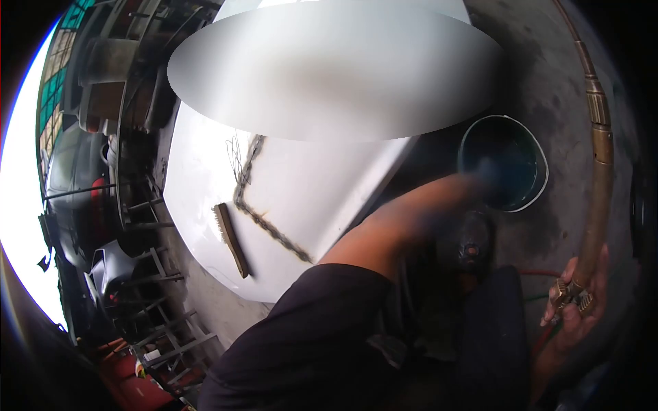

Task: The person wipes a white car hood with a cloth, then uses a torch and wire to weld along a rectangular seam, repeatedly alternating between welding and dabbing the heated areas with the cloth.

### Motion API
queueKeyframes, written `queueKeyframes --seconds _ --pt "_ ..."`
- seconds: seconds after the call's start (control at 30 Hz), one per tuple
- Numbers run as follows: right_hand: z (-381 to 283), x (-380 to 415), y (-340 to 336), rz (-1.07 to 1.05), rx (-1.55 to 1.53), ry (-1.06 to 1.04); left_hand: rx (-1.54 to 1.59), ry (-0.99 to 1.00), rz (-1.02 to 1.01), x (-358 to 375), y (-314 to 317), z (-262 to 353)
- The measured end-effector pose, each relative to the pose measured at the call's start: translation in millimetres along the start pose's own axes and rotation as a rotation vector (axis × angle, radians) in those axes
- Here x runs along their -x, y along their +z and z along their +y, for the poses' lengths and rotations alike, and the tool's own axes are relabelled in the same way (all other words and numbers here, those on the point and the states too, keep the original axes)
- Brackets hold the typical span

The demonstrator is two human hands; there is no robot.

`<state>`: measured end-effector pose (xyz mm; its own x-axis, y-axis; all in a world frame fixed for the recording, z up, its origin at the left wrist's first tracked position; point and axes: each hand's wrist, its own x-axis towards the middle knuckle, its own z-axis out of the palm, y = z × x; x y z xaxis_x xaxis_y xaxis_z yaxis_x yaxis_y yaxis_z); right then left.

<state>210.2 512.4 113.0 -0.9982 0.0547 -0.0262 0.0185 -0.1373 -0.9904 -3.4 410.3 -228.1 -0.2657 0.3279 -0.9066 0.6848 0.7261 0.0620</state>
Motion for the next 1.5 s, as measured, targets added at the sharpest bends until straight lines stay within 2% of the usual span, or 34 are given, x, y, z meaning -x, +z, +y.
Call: queueKeyframes --seconds 0.07,0.13,0.17,0.3,0.4,0.47,0.63,0.77,1.0,1.13,1.2,1.3,1.37,1.4,1.47,1.5 --pt "-0.6 1.5 -0.9 0.035 0.017 -0.014 -0.040 -0.123 -0.416 -24.7 -10.4 11.8" --pt "-3.7 2.1 -2.4 0.068 0.071 -0.018 0.182 0.177 0.420 70.0 16.8 -16.2" --pt "-4.3 1.6 -3.9 0.070 0.070 -0.018 0.169 0.330 0.789 124.6 29.7 -31.5" --pt "-3.5 1.6 -6.3 0.040 0.050 -0.013 0.388 0.320 0.763 157.3 13.9 -31.8" --pt "-3.6 -2.0 -1.3 0.046 0.059 -0.029 0.533 0.216 0.674 170.1 8.8 -35.3" --pt "-3.5 -3.2 0.3 0.054 0.065 -0.030 0.623 0.228 0.838 167.1 9.5 -38.7" --pt "-5.6 -7.0 0.9 0.027 0.109 -0.001 0.735 0.199 0.935 196.6 8.1 -41.0" --pt "-7.1 -9.6 7.8 0.044 0.119 0.002 0.890 0.169 1.007 192.2 12.4 -35.2" --pt "-4.5 -10.2 7.6 0.021 0.061 -0.005 0.622 0.271 0.885 199.2 30.4 -39.4" --pt "-4.7 -12.1 6.3 0.021 0.024 -0.008 0.701 0.314 0.784 209.5 28.7 -47.1" --pt "-4.0 -12.0 5.4 0.026 0.018 -0.004 0.857 0.441 0.770 198.9 32.6 -51.8" --pt "-3.5 -13.7 4.7 0.028 0.004 0.008 0.785 0.412 0.764 188.5 32.2 -51.6" --pt "-6.3 -15.8 8.1 0.042 0.015 0.016 0.860 0.494 1.013 184.8 41.8 -53.8" --pt "-8.2 -17.1 13.7 0.049 -0.002 0.016 0.860 0.415 0.950 192.3 35.9 -52.9" --pt "-8.5 -20.1 14.8 0.022 -0.055 0.009 0.827 0.487 0.964 193.0 35.8 -54.7" --pt "-9.7 -22.3 16.6 0.013 -0.060 0.005 0.855 0.425 0.962 197.4 32.6 -50.8"
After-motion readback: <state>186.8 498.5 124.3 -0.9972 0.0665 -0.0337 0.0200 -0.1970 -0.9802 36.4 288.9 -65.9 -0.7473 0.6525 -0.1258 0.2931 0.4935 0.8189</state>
